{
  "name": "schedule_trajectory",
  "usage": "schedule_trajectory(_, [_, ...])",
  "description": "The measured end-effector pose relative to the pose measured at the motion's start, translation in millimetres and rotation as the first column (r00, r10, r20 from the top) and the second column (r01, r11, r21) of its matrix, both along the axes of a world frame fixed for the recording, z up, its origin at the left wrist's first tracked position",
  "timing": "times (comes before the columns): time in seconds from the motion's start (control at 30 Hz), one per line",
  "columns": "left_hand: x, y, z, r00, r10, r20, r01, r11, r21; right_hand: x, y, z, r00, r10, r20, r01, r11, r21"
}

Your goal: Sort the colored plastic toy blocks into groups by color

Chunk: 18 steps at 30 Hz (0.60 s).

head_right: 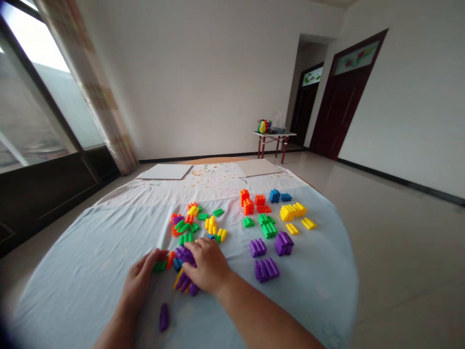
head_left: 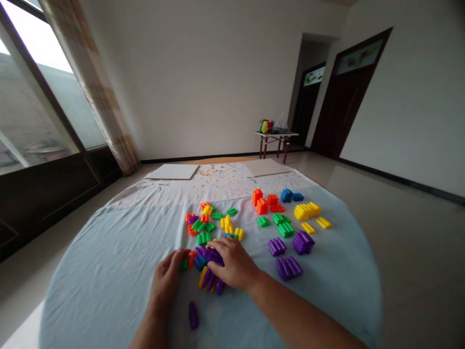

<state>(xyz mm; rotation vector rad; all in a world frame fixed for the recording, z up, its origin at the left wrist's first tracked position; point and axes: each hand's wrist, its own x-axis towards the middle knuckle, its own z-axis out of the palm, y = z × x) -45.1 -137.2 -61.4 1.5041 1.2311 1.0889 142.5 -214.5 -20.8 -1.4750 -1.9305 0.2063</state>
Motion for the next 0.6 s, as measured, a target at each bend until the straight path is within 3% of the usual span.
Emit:
schedule_trajectory(0.23, [0, 3, -1.3, 0.987, 0.157, -0.041, -0.156, 0.987, 0.028, 27, -33, 2.2, 0.998, -0.062, -0.023, 0.061, 0.996, -0.061])
schedule_trajectory(0.6, [-3, 7, -5.7, 0.969, 0.214, -0.121, -0.218, 0.976, -0.025, 29, -32, -11.2, 1.000, -0.010, -0.022, 0.007, 0.989, -0.147])
